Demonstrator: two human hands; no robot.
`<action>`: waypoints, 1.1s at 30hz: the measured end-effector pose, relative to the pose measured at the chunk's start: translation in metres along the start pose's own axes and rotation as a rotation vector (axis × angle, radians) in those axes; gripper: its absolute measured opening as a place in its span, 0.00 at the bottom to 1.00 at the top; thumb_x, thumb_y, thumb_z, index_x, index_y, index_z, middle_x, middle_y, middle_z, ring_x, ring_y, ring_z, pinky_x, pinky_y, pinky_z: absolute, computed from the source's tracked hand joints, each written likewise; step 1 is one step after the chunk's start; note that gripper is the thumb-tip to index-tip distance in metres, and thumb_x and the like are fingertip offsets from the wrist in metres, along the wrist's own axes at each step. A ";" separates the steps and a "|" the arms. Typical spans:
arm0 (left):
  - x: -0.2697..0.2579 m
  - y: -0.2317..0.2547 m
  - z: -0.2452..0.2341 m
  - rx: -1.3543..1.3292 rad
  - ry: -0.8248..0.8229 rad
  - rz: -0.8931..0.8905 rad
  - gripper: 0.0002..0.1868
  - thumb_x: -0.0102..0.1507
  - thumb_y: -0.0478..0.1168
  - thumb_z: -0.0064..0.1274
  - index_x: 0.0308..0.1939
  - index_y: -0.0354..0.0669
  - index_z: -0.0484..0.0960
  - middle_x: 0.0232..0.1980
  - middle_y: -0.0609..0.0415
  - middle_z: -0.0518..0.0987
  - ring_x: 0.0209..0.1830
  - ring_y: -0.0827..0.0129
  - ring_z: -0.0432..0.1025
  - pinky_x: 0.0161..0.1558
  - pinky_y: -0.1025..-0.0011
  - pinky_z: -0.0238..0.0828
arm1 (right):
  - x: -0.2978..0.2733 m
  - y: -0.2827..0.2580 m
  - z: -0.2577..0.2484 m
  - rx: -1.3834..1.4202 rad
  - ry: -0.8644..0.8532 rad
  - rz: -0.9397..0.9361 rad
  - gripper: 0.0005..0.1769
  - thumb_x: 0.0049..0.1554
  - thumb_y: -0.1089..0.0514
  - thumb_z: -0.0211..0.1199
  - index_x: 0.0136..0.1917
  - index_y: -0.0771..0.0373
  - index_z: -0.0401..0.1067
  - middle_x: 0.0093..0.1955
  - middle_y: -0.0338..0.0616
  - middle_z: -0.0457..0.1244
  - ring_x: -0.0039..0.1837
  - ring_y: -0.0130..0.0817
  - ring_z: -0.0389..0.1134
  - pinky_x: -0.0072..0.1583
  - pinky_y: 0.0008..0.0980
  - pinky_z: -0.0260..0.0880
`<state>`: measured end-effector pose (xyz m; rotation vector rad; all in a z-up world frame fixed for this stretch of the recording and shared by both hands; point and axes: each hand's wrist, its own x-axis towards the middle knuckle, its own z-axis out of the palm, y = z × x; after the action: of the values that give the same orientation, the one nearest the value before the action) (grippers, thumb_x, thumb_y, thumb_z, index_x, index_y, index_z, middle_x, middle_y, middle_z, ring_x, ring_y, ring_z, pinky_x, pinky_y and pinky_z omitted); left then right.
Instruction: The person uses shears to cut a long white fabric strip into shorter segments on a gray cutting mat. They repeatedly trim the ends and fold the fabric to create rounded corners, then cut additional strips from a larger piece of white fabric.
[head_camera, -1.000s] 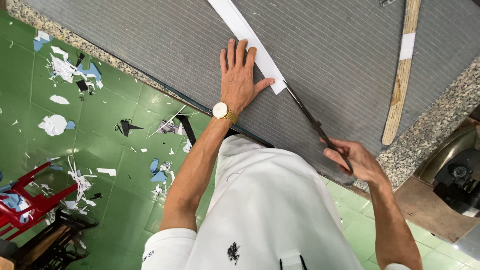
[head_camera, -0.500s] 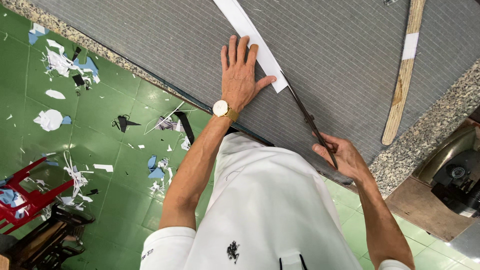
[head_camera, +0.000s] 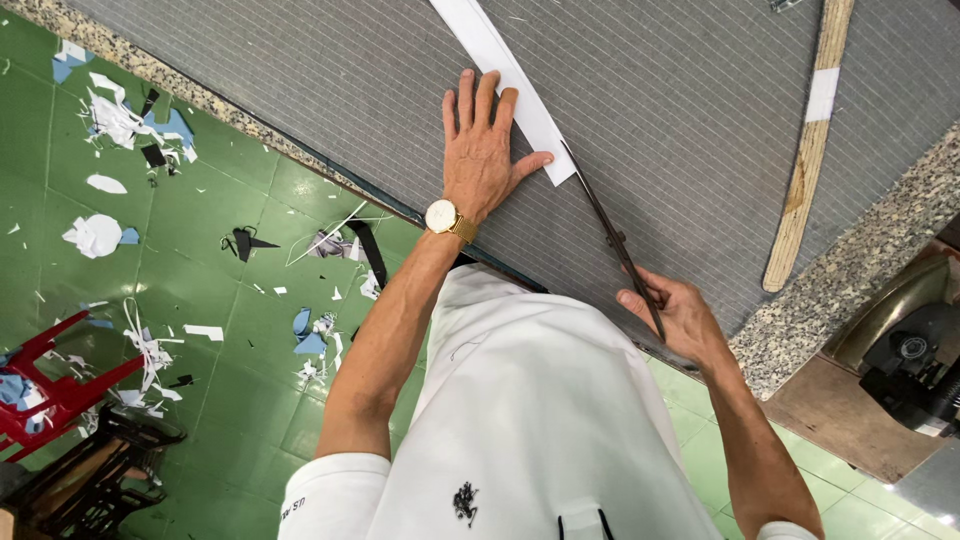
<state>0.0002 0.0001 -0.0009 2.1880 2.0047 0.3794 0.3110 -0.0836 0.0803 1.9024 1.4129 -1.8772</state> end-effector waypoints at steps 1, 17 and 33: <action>-0.001 0.000 -0.001 0.001 -0.001 0.000 0.50 0.60 0.82 0.42 0.64 0.40 0.70 0.72 0.42 0.62 0.76 0.39 0.50 0.73 0.39 0.47 | -0.002 -0.003 0.001 0.001 -0.001 0.000 0.38 0.53 0.40 0.61 0.74 0.55 0.68 0.59 0.36 0.72 0.58 0.22 0.71 0.62 0.23 0.67; 0.000 0.001 -0.001 0.014 0.016 0.002 0.50 0.60 0.81 0.43 0.63 0.39 0.71 0.72 0.42 0.63 0.76 0.39 0.52 0.73 0.39 0.48 | -0.001 -0.009 0.000 -0.019 0.020 0.064 0.35 0.53 0.42 0.63 0.73 0.51 0.69 0.65 0.36 0.69 0.65 0.25 0.70 0.68 0.23 0.64; -0.001 0.001 -0.001 0.007 0.032 0.002 0.50 0.60 0.82 0.42 0.63 0.40 0.71 0.72 0.43 0.63 0.76 0.40 0.51 0.73 0.39 0.48 | 0.003 -0.018 0.003 -0.015 0.063 0.070 0.36 0.53 0.39 0.62 0.72 0.53 0.71 0.57 0.37 0.73 0.58 0.24 0.71 0.59 0.26 0.69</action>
<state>0.0004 -0.0010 0.0000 2.2016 2.0239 0.4108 0.2965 -0.0738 0.0863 1.9931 1.3547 -1.7858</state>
